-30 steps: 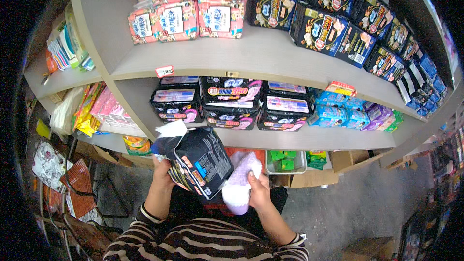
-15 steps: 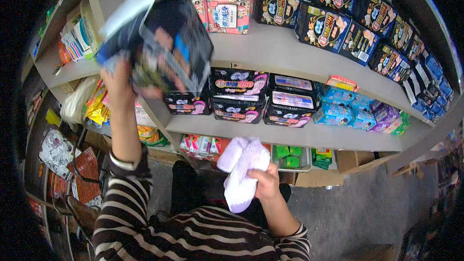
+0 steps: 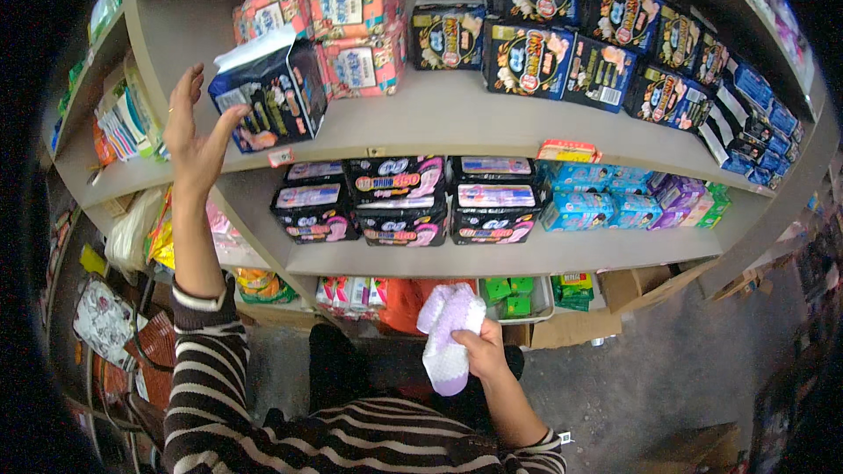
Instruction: The person wipes the surfaces of multiple packaged items on a store shelf using a cloth. They pick up each item, wipe it, and place it back on the shelf, repeating this process for several different products.
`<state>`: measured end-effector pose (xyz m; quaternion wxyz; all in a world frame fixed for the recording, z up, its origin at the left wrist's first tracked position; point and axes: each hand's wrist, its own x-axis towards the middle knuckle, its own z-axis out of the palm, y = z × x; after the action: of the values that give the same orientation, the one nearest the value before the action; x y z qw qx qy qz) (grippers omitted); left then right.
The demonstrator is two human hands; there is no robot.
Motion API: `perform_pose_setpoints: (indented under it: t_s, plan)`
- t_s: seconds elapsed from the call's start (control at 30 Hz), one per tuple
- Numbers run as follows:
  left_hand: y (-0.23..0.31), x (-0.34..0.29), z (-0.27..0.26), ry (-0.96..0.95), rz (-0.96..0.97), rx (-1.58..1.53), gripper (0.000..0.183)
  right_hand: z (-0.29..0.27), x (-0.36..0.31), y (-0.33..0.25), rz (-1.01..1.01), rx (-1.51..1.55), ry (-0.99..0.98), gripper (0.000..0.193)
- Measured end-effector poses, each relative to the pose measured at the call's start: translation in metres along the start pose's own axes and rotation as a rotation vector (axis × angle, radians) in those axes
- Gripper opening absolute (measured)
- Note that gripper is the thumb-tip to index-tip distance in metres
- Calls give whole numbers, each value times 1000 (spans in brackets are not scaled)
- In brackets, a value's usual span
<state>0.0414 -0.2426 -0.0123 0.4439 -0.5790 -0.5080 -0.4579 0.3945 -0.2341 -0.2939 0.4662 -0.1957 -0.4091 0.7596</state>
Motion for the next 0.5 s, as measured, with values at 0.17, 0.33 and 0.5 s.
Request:
perform_pose_setpoints:
  t_s: [0.17, 0.33, 0.5]
  plan:
    - [88, 61, 62, -251, 377, -409, 38, -11, 6, 2, -40, -3, 19, 18]
    - [128, 130, 190, -728, 424, 82, 35, -27, 6, 8, -37, -73, 21, 19]
    - [114, 146, 250, -1103, 200, 211, 58, -54, -13, 11, -15, 8, 130, 21]
